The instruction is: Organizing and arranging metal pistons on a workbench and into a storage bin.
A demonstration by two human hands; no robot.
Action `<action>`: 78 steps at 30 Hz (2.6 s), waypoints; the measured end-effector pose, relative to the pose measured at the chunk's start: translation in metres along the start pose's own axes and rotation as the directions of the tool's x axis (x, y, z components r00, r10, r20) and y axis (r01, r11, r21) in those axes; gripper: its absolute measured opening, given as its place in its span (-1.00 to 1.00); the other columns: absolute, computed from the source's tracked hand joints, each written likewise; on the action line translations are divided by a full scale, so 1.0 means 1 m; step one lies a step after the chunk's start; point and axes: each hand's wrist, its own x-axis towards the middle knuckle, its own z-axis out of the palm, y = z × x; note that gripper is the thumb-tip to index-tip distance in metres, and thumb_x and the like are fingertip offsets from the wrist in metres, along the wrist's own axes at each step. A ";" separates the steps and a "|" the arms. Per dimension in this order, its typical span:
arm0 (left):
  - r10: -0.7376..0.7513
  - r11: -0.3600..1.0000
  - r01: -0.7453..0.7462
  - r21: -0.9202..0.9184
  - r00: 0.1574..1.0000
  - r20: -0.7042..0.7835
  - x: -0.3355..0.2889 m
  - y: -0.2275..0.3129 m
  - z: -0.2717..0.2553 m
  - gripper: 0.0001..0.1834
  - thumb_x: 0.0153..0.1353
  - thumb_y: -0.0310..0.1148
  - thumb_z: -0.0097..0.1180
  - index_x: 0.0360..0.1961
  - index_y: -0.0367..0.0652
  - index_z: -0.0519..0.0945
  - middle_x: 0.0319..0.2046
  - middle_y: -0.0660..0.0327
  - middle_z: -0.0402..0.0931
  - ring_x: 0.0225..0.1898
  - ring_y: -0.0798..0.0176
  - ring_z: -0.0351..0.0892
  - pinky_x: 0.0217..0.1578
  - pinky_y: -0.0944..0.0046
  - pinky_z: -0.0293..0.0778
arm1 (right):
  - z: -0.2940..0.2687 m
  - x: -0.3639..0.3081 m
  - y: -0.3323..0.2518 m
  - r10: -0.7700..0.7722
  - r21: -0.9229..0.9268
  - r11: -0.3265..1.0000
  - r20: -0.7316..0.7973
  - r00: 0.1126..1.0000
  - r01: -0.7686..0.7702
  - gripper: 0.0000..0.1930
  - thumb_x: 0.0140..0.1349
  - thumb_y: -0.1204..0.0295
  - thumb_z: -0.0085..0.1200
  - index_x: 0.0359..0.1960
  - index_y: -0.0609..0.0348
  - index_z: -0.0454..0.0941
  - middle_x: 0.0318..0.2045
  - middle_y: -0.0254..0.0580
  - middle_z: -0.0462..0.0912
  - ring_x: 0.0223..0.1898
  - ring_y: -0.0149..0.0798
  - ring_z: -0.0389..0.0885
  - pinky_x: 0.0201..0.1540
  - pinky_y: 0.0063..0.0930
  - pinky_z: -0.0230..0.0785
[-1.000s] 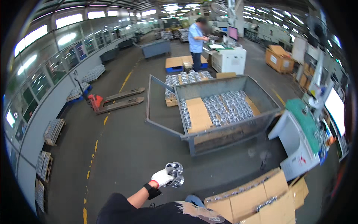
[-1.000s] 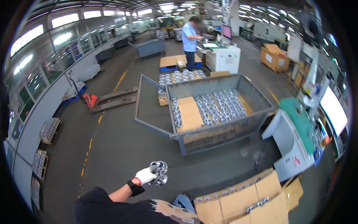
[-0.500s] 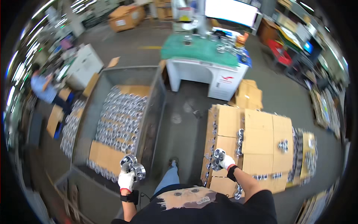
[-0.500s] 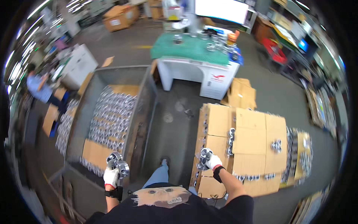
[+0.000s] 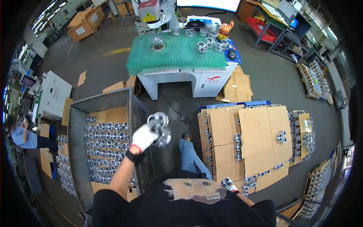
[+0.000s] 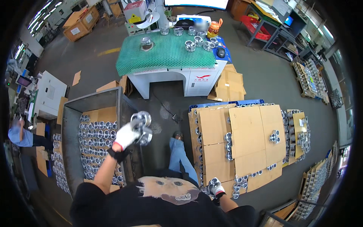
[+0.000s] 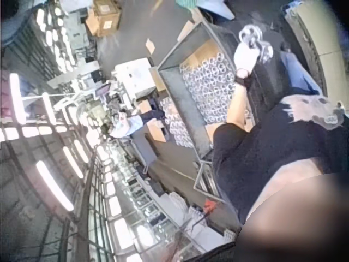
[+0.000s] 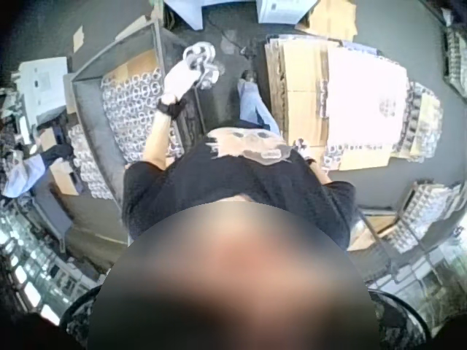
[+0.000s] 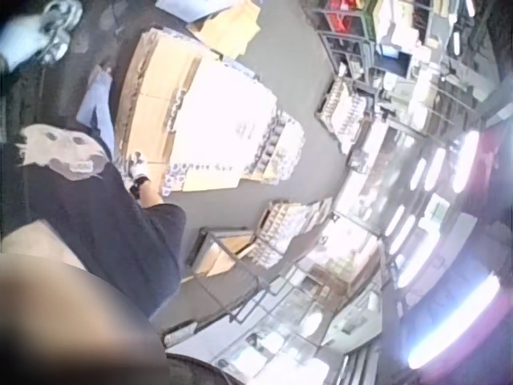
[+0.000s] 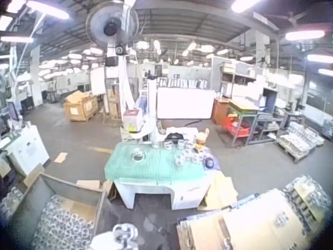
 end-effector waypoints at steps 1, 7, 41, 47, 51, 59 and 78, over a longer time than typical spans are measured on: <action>0.034 0.998 -0.035 0.044 0.999 0.037 0.030 0.025 -0.005 -0.52 0.06 -0.26 0.18 0.08 0.01 0.63 -0.21 -0.10 0.66 -0.14 -0.16 0.66 -0.12 -0.01 0.54 | 0.011 0.012 0.004 0.064 0.076 0.995 -0.030 0.998 -0.061 -0.52 0.29 0.12 0.04 0.16 0.11 0.48 -0.12 -0.04 0.72 -0.05 -0.02 0.70 0.06 -0.24 0.51; 0.165 0.972 -0.176 0.155 0.983 0.079 0.212 0.085 -0.027 -0.54 0.07 -0.21 0.15 0.05 0.02 0.63 -0.26 -0.07 0.66 -0.18 -0.14 0.66 -0.15 -0.02 0.54 | -0.030 0.063 -0.046 0.468 0.385 0.830 -0.087 0.880 -0.403 -0.64 0.33 0.26 -0.01 0.11 0.10 0.49 -0.23 -0.05 0.71 -0.12 -0.04 0.70 0.02 -0.27 0.51; 0.280 0.939 -0.313 0.141 0.936 0.213 0.521 0.056 -0.089 -0.71 0.15 -0.17 0.25 -0.18 -0.07 0.73 -0.19 0.08 0.68 -0.14 -0.04 0.67 -0.07 0.03 0.56 | -0.568 0.427 -0.776 0.246 0.202 0.967 -0.582 0.775 -0.155 -0.48 0.09 0.22 0.28 0.14 -0.03 0.55 -0.28 0.05 0.68 -0.23 0.06 0.71 -0.15 -0.11 0.58; 0.384 0.810 -0.471 0.351 0.876 0.291 0.448 0.041 -0.052 -0.60 0.09 -0.15 0.20 -0.08 -0.09 0.69 -0.17 0.05 0.65 -0.17 -0.07 0.66 -0.11 -0.04 0.55 | -0.558 0.420 -0.750 0.040 0.393 0.878 -0.630 0.776 0.274 -0.29 0.08 0.10 0.33 0.23 0.20 0.47 -0.13 0.17 0.71 -0.12 0.16 0.71 -0.04 -0.07 0.53; 0.321 0.919 -0.338 0.202 0.940 0.112 0.381 0.020 -0.067 -0.62 0.11 -0.16 0.19 -0.08 -0.10 0.68 -0.11 0.09 0.65 -0.12 -0.07 0.64 -0.06 0.00 0.54 | -0.540 0.380 -0.675 -0.089 0.902 0.201 -0.371 0.924 0.382 -0.64 0.26 0.41 0.20 0.04 0.35 0.57 -0.14 -0.13 0.70 -0.17 -0.37 0.67 -0.09 -0.51 0.54; -0.221 0.885 0.210 -0.415 0.975 0.024 0.267 -0.031 -0.111 -0.56 0.21 -0.22 0.27 0.11 -0.10 0.64 0.00 0.12 0.66 0.00 0.16 0.66 0.05 0.22 0.54 | -0.446 0.309 -0.597 -0.105 0.927 -0.156 0.328 0.939 -0.342 -0.76 0.35 0.27 0.13 -0.05 0.09 0.57 -0.25 -0.19 0.72 -0.25 -0.17 0.72 -0.17 -0.14 0.62; -0.160 0.718 -0.100 -0.689 0.940 -0.302 0.292 -0.039 -0.249 0.00 -0.41 -0.20 0.65 0.17 -0.28 0.49 0.00 0.10 0.64 0.02 0.17 0.64 0.10 0.22 0.53 | -0.506 0.267 -0.935 -0.731 0.977 0.198 0.197 0.653 -0.074 -0.28 0.27 0.20 0.27 0.36 0.32 0.27 0.20 -0.07 0.51 0.17 -0.25 0.50 0.27 -0.34 0.33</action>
